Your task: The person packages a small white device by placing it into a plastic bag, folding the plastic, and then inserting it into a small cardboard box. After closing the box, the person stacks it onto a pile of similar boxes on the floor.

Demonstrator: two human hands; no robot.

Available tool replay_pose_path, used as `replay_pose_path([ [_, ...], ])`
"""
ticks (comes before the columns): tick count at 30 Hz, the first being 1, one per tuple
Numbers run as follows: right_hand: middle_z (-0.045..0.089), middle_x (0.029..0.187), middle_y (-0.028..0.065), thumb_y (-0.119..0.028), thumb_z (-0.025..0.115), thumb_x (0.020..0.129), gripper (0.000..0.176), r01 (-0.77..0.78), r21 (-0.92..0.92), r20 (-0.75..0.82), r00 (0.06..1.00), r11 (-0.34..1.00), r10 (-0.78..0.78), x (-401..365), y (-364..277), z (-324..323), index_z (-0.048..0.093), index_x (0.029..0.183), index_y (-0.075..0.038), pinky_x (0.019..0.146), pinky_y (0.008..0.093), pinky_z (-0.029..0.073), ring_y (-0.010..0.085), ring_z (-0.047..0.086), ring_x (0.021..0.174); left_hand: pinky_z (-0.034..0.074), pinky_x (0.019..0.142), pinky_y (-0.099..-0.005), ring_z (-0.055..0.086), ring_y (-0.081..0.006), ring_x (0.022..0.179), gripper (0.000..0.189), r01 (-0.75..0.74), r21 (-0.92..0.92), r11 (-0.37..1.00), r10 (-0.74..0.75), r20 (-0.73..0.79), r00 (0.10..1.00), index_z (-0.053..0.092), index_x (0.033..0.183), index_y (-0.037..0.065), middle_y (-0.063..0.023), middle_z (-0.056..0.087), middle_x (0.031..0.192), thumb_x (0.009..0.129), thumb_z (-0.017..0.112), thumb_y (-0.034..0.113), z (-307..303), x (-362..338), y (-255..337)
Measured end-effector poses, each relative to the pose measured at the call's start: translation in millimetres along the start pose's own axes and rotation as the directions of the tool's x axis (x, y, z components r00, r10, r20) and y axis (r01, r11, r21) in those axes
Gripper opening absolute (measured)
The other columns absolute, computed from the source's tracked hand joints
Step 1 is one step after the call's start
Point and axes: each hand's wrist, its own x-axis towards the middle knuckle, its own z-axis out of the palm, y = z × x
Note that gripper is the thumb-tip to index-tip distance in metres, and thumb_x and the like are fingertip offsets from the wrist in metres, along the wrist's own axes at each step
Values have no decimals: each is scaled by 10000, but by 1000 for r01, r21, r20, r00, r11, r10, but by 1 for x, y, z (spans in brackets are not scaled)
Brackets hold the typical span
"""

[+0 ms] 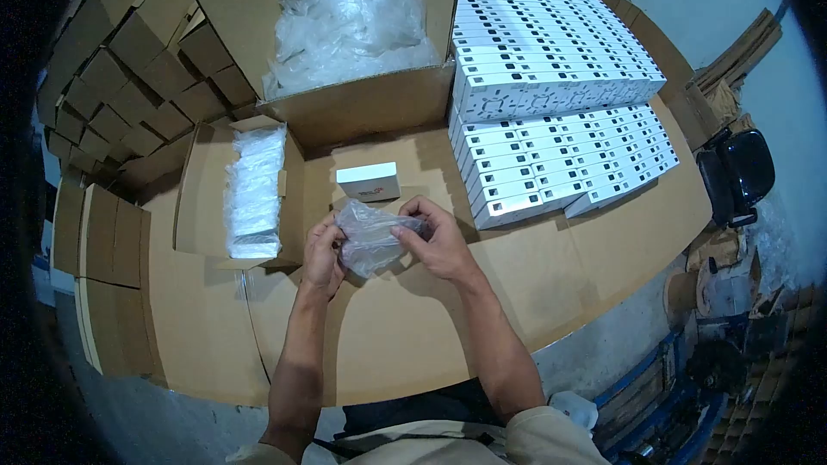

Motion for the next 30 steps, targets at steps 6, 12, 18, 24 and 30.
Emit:
replay_pose_path([
  [6, 604, 878, -31, -88, 738, 956, 166, -14, 31, -1, 1000, 999, 14, -2, -2, -14, 612, 1056, -45, 645, 231, 441, 39, 536, 778, 491, 735, -223, 603, -64, 802, 120, -2, 187, 982, -6, 44, 999, 649, 1032, 17, 16, 639, 876, 984, 589, 109, 26, -13, 25],
  [12, 652, 1016, 9, -78, 767, 930, 295, -85, 99, 63, 995, 991, 79, -2, 3, -8, 610, 1173, -20, 748, 259, 529, 75, 622, 909, 484, 736, -231, 580, -49, 817, 189, -104, 393, 914, 101, 29, 994, 630, 1052, 25, 15, 643, 904, 1035, 670, 209, 30, -12, 5],
  [18, 663, 1152, 64, -29, 766, 911, 444, -59, 35, 141, 989, 998, 53, -7, -2, 7, 556, 1299, 20, 861, 293, 578, 126, 669, 1015, 459, 713, -229, 540, -44, 800, 208, -193, 381, 904, 240, -80, 968, 611, 1011, 41, 18, 626, 903, 1065, 627, 241, 37, -8, 6],
  [24, 672, 1078, 44, -10, 746, 922, 336, -217, 101, 163, 966, 971, 199, -6, -14, -7, 574, 1209, 19, 751, 241, 566, 91, 665, 914, 432, 681, -228, 493, -38, 775, 256, -319, 345, 882, 414, -248, 876, 580, 1017, 39, 20, 607, 891, 1083, 594, 286, 21, 0, -2],
  [30, 652, 1071, 39, 33, 716, 931, 282, -252, 96, 75, 966, 963, 246, -9, -18, -16, 590, 1184, 30, 748, 216, 548, 74, 655, 921, 445, 717, -220, 530, -36, 803, 165, -323, 291, 901, 397, -249, 883, 565, 1050, 33, -2, 633, 907, 1054, 639, 181, 42, -9, 10],
])
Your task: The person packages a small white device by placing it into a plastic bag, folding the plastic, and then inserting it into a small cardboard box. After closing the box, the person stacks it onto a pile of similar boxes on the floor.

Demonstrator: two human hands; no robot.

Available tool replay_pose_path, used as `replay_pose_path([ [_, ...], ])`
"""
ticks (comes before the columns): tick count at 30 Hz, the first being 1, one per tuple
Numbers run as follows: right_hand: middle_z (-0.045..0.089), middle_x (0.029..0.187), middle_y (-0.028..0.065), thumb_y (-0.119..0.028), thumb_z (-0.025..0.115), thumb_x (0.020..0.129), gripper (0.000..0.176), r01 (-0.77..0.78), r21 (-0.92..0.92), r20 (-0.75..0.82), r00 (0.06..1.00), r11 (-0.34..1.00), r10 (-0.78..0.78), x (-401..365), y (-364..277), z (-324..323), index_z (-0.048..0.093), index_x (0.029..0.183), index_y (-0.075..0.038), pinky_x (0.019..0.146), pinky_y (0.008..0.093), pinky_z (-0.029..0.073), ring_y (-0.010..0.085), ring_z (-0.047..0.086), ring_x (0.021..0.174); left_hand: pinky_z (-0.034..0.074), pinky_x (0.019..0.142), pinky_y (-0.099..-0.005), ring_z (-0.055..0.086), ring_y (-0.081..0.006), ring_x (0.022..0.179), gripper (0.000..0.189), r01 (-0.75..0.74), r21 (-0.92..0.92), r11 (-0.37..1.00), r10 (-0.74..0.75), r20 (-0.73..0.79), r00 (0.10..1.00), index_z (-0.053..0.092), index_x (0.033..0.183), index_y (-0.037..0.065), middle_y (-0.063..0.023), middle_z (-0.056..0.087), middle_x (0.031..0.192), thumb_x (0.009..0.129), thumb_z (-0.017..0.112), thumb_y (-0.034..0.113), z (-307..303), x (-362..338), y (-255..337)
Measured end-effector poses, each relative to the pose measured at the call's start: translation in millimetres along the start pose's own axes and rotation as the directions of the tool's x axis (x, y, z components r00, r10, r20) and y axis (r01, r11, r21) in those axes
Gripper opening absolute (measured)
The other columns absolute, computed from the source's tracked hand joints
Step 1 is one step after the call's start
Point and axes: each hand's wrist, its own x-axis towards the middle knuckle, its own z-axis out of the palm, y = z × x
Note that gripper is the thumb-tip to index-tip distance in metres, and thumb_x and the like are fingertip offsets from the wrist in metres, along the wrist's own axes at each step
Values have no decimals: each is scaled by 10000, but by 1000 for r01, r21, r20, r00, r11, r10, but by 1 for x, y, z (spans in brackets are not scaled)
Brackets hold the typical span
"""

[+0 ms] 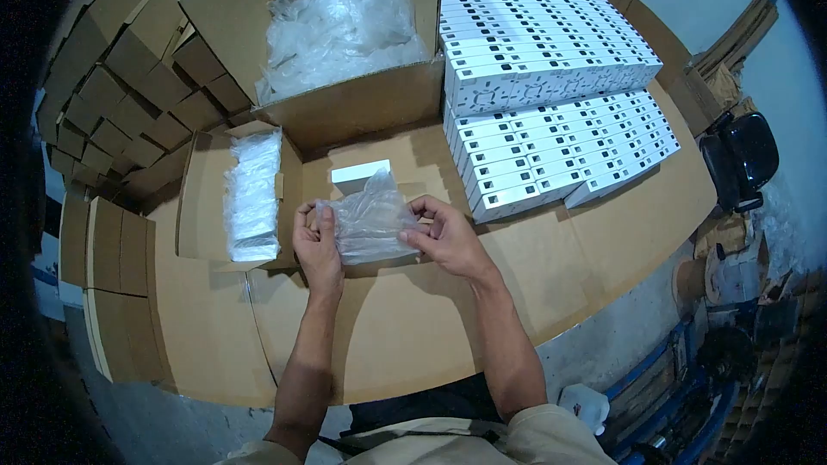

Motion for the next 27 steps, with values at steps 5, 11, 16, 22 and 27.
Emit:
replay_pose_path([
  [5, 645, 1056, 35, 50, 720, 925, 297, 164, 101, -52, 986, 981, -160, 5, 13, -8, 603, 1197, 28, 743, 205, 526, 66, 640, 895, 448, 709, -204, 546, -42, 812, 137, 74, -67, 995, -70, 65, 995, 548, 1111, 43, 3, 631, 943, 1029, 649, 88, -8, 4, -6],
  [11, 618, 1159, 68, 49, 711, 929, 339, 334, 151, -148, 938, 930, -313, 9, 16, -6, 578, 1239, 17, 891, 269, 519, 98, 615, 1028, 506, 769, -243, 573, -92, 856, 132, 75, -223, 972, -42, 149, 988, 526, 1007, 84, -14, 575, 1000, 1014, 654, 54, -22, 9, -9],
  [16, 615, 1172, 75, -23, 706, 959, 336, 416, 335, -379, 881, 845, -284, 10, 9, 23, 563, 1262, 14, 904, 277, 512, 122, 615, 999, 506, 738, -244, 572, -88, 893, 171, 15, -311, 950, 13, 88, 996, 500, 982, 86, -27, 575, 1029, 1002, 649, 6, -5, 3, -7],
  [22, 668, 993, 32, -188, 601, 1058, 222, 324, 28, -435, 856, 946, -280, 21, 37, 42, 633, 1164, 5, 775, 301, 519, 124, 612, 867, 511, 812, -254, 586, -111, 936, 180, -21, -222, 975, 48, 119, 992, 502, 1032, 65, -53, 581, 1085, 980, 657, -10, -10, -2, -19],
  [27, 647, 823, 101, -195, 523, 1090, 236, 343, -334, -403, 790, 878, -463, 19, 26, 38, 625, 1032, 10, 651, 349, 492, 166, 593, 728, 516, 881, -272, 604, -124, 1011, 226, -131, -28, 991, 134, 165, 977, 532, 1172, -12, -96, 618, 1101, 984, 653, 19, 3, -5, 8],
])
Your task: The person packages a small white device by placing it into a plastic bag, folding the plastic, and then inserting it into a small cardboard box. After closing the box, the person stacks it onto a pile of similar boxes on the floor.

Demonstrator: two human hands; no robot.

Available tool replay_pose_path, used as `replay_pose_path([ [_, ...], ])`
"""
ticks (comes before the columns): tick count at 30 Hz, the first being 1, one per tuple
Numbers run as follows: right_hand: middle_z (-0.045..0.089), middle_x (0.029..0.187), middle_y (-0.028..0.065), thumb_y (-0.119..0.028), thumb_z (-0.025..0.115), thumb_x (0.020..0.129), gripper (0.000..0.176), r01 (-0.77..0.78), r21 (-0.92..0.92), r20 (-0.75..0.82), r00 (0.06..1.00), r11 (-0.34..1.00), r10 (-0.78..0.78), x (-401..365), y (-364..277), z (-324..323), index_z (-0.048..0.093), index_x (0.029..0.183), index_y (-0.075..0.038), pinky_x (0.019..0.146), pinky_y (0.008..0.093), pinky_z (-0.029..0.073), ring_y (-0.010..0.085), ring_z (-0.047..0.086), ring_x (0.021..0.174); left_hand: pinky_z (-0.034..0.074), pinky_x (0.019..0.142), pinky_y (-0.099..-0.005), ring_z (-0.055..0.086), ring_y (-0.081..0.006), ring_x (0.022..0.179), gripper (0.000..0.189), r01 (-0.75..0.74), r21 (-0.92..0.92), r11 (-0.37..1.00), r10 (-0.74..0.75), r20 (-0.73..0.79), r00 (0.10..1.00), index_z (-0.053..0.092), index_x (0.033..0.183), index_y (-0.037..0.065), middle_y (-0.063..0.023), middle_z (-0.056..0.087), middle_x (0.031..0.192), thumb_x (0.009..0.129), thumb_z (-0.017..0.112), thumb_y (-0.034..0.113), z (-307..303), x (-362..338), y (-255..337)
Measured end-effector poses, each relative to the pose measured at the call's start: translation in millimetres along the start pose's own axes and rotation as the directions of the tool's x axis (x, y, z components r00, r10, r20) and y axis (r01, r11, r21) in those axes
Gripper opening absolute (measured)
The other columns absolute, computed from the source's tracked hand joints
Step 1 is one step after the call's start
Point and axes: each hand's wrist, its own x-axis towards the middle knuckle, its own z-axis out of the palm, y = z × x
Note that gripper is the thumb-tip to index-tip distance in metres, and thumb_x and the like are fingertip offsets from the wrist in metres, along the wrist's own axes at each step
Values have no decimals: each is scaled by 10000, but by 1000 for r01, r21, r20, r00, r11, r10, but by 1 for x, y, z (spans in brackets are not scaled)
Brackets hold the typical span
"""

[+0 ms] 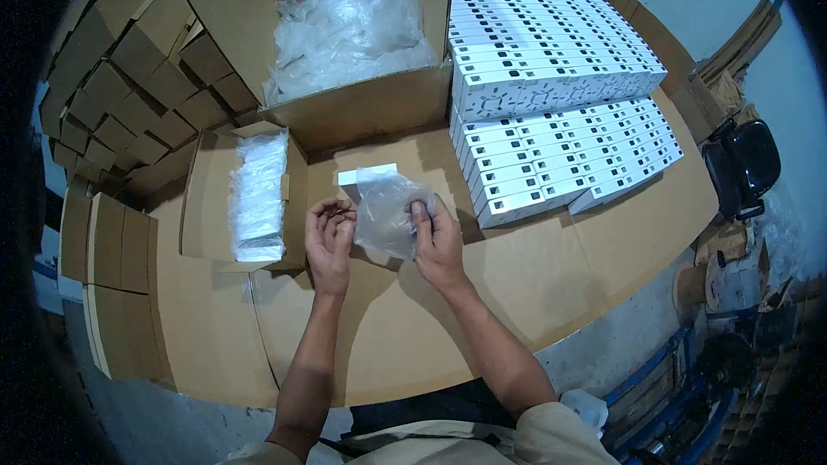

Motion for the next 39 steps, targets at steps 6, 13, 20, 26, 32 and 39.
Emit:
replay_pose_path([
  [6, 589, 740, 191, -136, 515, 1072, 178, 77, -144, 112, 992, 987, -61, -7, -15, 3, 551, 986, 15, 622, 398, 473, 311, 602, 634, 505, 816, -285, 582, -106, 907, 200, 146, 237, 960, -154, 13, 988, 571, 1145, -14, -60, 630, 970, 1055, 600, 162, 5, -10, -18],
  [13, 582, 701, 184, -194, 500, 1091, 262, 0, -127, 65, 998, 992, 8, -8, -11, 10, 541, 945, 20, 606, 399, 465, 245, 580, 633, 463, 832, -292, 512, -101, 910, 291, 111, 364, 925, -55, -162, 985, 552, 1099, 17, -35, 581, 978, 1137, 427, 276, 13, -10, -13],
  [20, 566, 668, 67, -267, 514, 1104, 350, -84, -61, -20, 996, 995, 83, -8, 7, 14, 542, 909, 23, 584, 334, 433, 114, 508, 652, 440, 707, -309, 475, -116, 772, 326, 52, 397, 916, 55, -253, 966, 501, 975, 14, -39, 503, 810, 1127, 444, 297, 9, -7, -9],
  [26, 508, 694, -29, -304, 570, 1090, 397, -54, 121, -8, 998, 991, 55, -2, -12, 12, 552, 815, -18, 584, 283, 392, 65, 438, 660, 395, 590, -291, 442, -89, 674, 318, -44, 450, 892, 118, -137, 984, 502, 956, 37, -3, 498, 742, 1118, 475, 310, 7, -4, -8],
  [32, 476, 699, -29, -331, 522, 1109, 441, -122, 52, -64, 990, 991, 125, -2, 8, -1, 544, 798, -19, 595, 274, 369, 68, 408, 689, 338, 556, -252, 411, -44, 657, 302, 96, 319, 943, -71, -90, 993, 515, 943, 63, 22, 489, 731, 1109, 508, 315, 3, -4, -10],
  [39, 524, 650, 7, -315, 500, 1114, 422, 45, 97, -100, 994, 994, -35, -5, -9, 18, 557, 834, -5, 566, 294, 404, 86, 470, 635, 370, 628, -251, 418, -61, 732, 277, 89, 192, 977, -59, -159, 986, 494, 945, 69, 28, 466, 799, 1124, 467, 278, 5, -5, -10],
])
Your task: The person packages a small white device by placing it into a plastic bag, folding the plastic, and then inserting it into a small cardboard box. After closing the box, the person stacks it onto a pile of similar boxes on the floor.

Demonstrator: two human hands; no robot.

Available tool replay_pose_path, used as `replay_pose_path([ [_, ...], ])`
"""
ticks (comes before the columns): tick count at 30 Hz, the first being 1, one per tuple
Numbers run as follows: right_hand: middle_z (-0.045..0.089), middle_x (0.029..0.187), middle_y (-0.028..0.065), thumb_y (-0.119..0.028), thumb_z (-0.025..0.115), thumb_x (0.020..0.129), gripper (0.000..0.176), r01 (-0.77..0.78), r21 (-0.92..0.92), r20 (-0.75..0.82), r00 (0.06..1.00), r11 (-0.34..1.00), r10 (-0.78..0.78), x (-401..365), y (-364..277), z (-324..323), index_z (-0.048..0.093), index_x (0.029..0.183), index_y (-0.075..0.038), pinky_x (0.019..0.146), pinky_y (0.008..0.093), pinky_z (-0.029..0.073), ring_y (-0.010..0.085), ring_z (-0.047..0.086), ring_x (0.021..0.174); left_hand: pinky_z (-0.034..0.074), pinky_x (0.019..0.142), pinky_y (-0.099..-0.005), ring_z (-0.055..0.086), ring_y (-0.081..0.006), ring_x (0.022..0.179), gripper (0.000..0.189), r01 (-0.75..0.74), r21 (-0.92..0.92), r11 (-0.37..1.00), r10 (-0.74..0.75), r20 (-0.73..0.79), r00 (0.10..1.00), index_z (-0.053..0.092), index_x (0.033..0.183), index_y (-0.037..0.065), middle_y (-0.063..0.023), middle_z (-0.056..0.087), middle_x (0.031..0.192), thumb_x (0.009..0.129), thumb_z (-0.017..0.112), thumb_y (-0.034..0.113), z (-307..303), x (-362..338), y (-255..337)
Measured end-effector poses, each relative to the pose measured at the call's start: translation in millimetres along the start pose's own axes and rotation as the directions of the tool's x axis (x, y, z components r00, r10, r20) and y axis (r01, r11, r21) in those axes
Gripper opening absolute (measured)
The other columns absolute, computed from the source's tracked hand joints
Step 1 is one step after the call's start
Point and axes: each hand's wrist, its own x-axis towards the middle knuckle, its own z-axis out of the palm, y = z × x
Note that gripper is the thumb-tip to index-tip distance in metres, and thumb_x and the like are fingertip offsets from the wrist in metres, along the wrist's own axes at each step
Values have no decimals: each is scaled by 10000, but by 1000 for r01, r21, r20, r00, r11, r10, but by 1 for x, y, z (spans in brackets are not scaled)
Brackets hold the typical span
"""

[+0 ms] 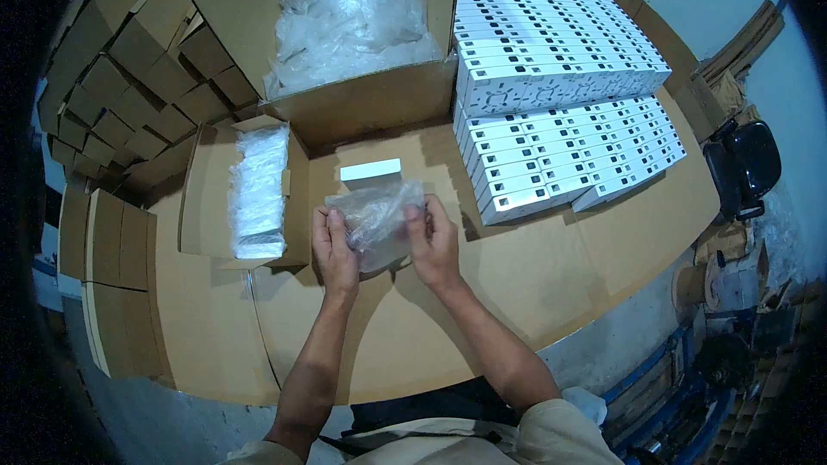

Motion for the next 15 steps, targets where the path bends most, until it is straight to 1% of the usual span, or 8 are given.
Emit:
replay_pose_path([
  [2, 552, 635, 39, -296, 499, 1112, 401, -82, -147, 127, 987, 986, 101, -7, -4, -5, 570, 854, 2, 553, 312, 421, 98, 496, 610, 388, 670, -256, 425, -76, 766, 277, -109, 57, 992, 110, -20, 994, 488, 947, 62, 19, 467, 820, 1128, 450, 268, 1, 3, -2],
  [5, 571, 637, 94, -269, 503, 1108, 373, 10, -234, 72, 997, 972, 7, -8, 4, -2, 591, 879, 12, 548, 345, 440, 127, 526, 582, 398, 716, -264, 419, -94, 787, 283, -78, -5, 997, 77, -129, 989, 488, 951, 49, 9, 464, 830, 1131, 436, 261, 0, 5, -11],
  [8, 576, 640, 123, -258, 497, 1108, 378, -3, -250, 48, 999, 968, 16, -8, 4, -3, 585, 870, 23, 555, 367, 449, 152, 539, 572, 393, 716, -258, 410, -90, 786, 279, -105, 179, 978, 133, -152, 979, 490, 959, 44, 10, 464, 831, 1134, 427, 253, -1, 6, 2],
  [14, 574, 625, 133, -258, 473, 1115, 407, -14, -259, 49, 998, 966, 28, -9, -1, -3, 576, 843, 27, 549, 385, 445, 192, 552, 553, 387, 707, -250, 410, -80, 785, 266, -128, 174, 976, 154, -144, 978, 512, 988, 39, 10, 474, 838, 1133, 431, 247, -4, 5, -1],
  [15, 572, 622, 132, -261, 471, 1115, 409, -12, -267, 38, 999, 964, 23, -9, 0, -4, 578, 845, 27, 551, 385, 446, 196, 552, 551, 397, 707, -252, 424, -78, 786, 267, -114, 150, 982, 133, -129, 983, 517, 999, 39, 9, 485, 842, 1133, 431, 253, -3, 4, 1],
])
